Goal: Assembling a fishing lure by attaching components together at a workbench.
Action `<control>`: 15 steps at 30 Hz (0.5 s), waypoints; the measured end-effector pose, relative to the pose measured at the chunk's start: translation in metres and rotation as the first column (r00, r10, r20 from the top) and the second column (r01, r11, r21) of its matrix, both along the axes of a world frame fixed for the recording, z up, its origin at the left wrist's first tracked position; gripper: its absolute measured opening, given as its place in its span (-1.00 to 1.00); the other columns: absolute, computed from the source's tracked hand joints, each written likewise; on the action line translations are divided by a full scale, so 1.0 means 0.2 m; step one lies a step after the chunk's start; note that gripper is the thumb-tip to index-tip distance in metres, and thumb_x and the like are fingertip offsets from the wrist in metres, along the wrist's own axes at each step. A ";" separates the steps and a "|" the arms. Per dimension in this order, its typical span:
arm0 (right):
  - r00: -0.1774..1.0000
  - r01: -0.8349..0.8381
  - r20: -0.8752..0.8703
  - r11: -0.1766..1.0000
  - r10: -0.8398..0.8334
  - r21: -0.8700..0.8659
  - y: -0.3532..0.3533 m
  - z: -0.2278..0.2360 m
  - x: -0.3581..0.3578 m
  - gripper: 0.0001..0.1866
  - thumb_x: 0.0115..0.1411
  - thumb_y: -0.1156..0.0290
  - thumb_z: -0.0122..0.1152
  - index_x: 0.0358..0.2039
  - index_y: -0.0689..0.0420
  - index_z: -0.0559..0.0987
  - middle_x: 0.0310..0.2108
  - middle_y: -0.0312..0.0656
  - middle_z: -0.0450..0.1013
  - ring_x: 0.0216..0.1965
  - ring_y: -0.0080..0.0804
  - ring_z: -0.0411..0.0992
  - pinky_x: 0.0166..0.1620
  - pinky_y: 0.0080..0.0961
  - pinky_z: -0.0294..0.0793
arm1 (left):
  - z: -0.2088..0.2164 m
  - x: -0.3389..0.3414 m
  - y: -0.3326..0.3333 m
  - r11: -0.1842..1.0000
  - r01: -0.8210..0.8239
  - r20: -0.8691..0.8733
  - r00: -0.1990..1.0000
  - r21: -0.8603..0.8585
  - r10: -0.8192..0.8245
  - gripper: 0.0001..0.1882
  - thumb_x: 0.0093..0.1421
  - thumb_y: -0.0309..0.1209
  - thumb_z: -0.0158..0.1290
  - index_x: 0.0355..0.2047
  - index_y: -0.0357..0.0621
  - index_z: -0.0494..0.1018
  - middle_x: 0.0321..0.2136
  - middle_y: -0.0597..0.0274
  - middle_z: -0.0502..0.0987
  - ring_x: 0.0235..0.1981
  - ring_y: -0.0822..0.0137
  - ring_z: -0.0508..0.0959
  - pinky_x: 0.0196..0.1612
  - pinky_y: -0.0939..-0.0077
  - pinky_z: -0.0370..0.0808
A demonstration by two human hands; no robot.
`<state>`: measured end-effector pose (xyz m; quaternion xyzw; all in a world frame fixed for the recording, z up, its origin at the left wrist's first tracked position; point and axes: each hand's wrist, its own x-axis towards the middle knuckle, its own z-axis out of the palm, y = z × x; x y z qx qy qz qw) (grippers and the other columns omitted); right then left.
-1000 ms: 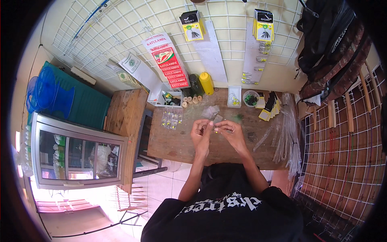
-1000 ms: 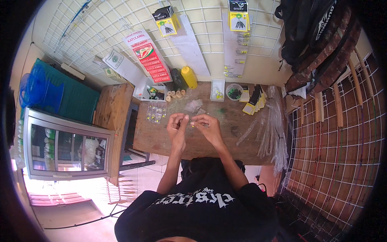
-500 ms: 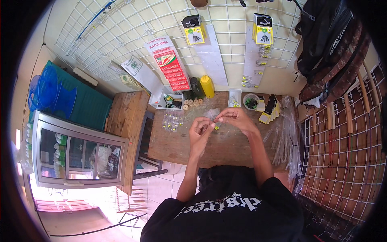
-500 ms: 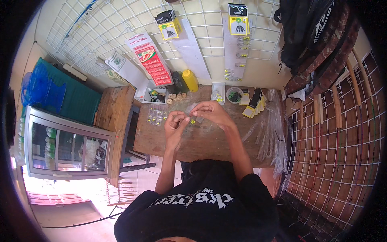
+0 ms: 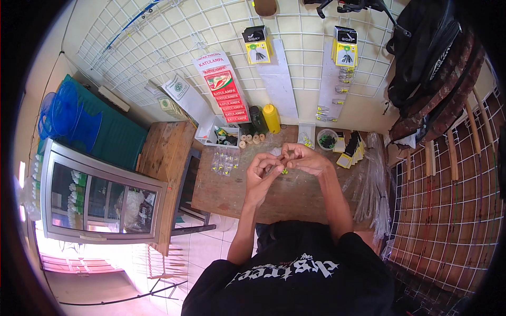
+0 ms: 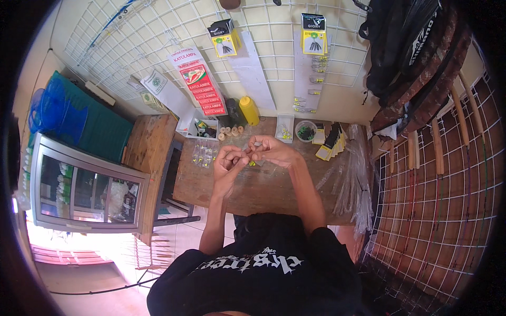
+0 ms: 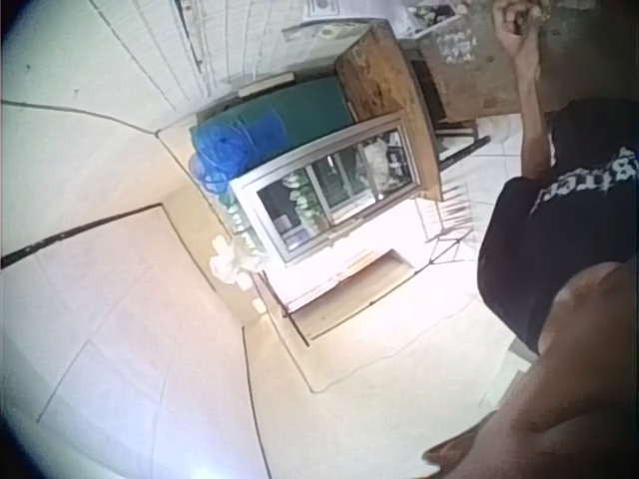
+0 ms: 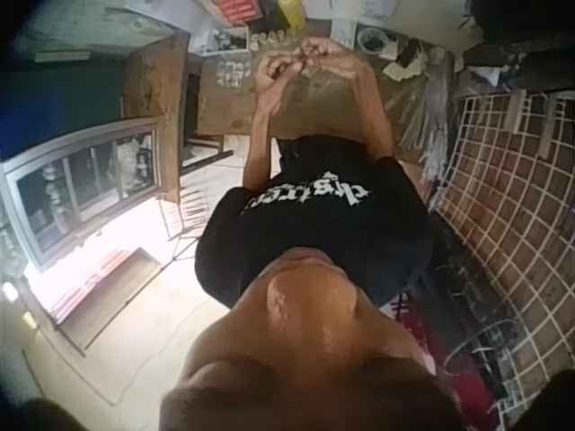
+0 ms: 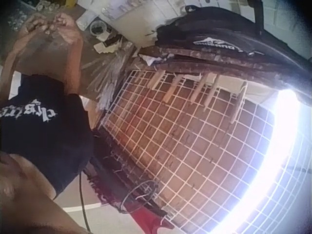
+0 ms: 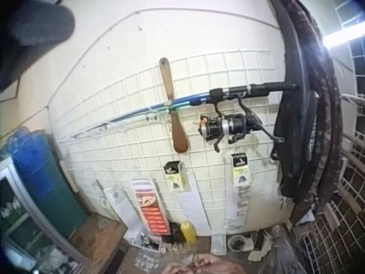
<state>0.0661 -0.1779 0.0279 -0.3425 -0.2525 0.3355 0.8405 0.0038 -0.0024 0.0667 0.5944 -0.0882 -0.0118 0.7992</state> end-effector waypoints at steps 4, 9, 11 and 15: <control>0.999 -0.023 0.024 1.000 0.023 -0.021 0.00 0.01 0.01 -0.73 0.06 0.61 0.29 -0.36 0.13 0.34 -0.29 -0.20 0.51 -0.23 -0.57 0.49 -0.21 -0.73 0.41 | 0.03 0.00 0.01 1.000 0.016 -0.047 0.999 0.004 -0.016 -0.66 0.06 -0.62 0.19 -0.19 -0.18 0.32 -0.43 0.32 0.51 -0.40 0.60 0.38 -0.27 0.70 0.41; 0.999 -0.019 0.033 0.997 0.021 -0.072 0.02 0.04 0.00 -0.69 0.02 0.65 0.30 -0.41 0.12 0.31 -0.39 -0.17 0.54 -0.29 -0.49 0.54 -0.26 -0.68 0.44 | 0.05 0.00 0.02 0.998 0.041 -0.050 0.998 -0.042 -0.044 -0.68 0.07 -0.63 0.18 -0.21 -0.18 0.32 -0.43 0.28 0.51 -0.41 0.57 0.41 -0.31 0.68 0.43; 0.999 -0.018 0.026 0.997 0.020 -0.072 0.01 0.04 0.00 -0.69 0.01 0.65 0.31 -0.41 0.12 0.31 -0.39 -0.17 0.54 -0.30 -0.48 0.55 -0.26 -0.67 0.45 | 0.05 0.00 0.02 0.998 0.049 -0.052 0.997 -0.050 -0.051 -0.69 0.07 -0.63 0.17 -0.21 -0.18 0.32 -0.43 0.28 0.51 -0.41 0.57 0.41 -0.29 0.67 0.43; 1.000 0.007 0.021 0.996 -0.005 -0.093 0.02 0.07 -0.03 -0.71 -0.01 0.65 0.33 -0.37 0.16 0.36 -0.41 -0.16 0.54 -0.30 -0.48 0.55 -0.25 -0.65 0.47 | 0.03 -0.01 0.03 0.999 0.029 -0.032 0.999 -0.041 -0.031 -0.69 0.07 -0.64 0.17 -0.22 -0.18 0.32 -0.43 0.27 0.52 -0.40 0.55 0.43 -0.26 0.66 0.42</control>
